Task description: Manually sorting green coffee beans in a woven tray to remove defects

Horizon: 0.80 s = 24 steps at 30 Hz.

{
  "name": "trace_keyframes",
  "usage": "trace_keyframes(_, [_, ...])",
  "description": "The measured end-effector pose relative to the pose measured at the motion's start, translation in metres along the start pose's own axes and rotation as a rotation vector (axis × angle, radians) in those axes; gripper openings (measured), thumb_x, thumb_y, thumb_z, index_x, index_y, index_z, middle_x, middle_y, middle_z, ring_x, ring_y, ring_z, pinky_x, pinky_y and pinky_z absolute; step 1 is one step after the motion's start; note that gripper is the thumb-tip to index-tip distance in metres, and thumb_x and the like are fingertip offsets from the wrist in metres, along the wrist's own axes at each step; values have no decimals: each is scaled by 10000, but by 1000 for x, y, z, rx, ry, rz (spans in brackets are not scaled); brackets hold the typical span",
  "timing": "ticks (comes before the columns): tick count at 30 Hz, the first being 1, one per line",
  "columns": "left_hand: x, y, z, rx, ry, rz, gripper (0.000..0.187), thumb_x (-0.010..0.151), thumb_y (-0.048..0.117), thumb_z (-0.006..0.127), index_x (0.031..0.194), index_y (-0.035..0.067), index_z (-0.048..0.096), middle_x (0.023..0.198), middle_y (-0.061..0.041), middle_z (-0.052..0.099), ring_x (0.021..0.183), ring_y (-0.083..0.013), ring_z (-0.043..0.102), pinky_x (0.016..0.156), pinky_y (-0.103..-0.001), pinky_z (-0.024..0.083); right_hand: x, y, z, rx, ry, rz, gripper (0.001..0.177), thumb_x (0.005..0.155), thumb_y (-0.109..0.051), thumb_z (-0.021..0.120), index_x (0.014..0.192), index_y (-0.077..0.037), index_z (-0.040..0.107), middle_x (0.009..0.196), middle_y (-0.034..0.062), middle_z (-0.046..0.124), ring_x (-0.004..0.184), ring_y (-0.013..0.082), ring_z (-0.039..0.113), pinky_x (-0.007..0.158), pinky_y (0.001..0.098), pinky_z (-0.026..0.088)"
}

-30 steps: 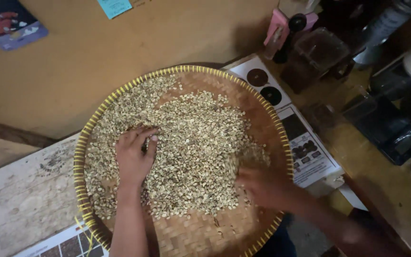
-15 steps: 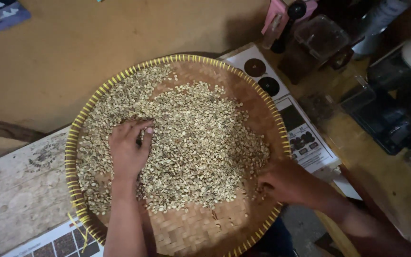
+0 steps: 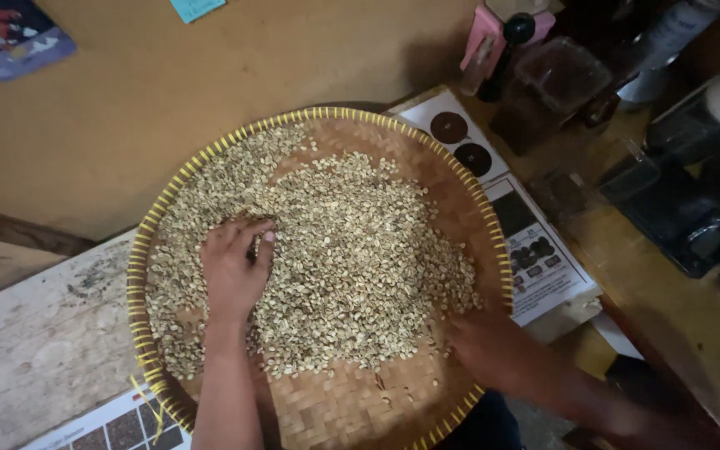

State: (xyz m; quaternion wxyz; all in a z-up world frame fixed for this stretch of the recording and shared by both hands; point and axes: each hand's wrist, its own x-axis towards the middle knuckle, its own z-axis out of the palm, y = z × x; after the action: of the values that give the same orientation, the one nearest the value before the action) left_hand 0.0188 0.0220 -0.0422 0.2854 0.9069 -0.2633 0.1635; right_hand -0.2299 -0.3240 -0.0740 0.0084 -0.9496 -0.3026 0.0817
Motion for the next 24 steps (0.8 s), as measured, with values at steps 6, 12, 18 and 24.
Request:
trace_keyframes(6, [3, 4, -2, -21, 74, 82, 183, 980, 185, 717, 1153, 175, 777, 1147, -10, 746, 1068, -261, 612, 918, -442, 438, 0, -4, -16, 147, 101, 86, 514, 819, -117, 607, 1315, 19, 582, 1274, 207, 624, 1034, 366, 667, 867, 542, 511])
trace_keyframes(12, [1, -1, 2, 8, 14, 16, 231, 1000, 267, 656, 1196, 214, 767, 1141, -12, 719, 1097, -289, 582, 895, -478, 430, 0, 2, -46, 345, 41, 227, 105, 953, -192, 535, 898, -141, 608, 930, 75, 618, 837, 299, 622, 706, 498, 481])
trace_keyframes(18, [0, -2, 3, -24, 53, 48, 186, 1006, 249, 676, 1162, 214, 772, 1155, -6, 715, 1082, -288, 582, 916, -469, 428, -3, 6, -50, 378, 169, 139, 194, 854, -123, 673, 1038, -96, 728, 1007, 82, 678, 880, 303, 658, 766, 490, 514])
trace_keyframes(24, [0, 0, 0, -31, 12, 24, 202, 1007, 246, 680, 1177, 189, 773, 1153, -33, 732, 1089, -313, 578, 921, -483, 419, -5, 11, -22, 223, 197, 143, 129, 905, -193, 670, 999, -120, 717, 1177, 114, 684, 941, 313, 690, 727, 496, 547])
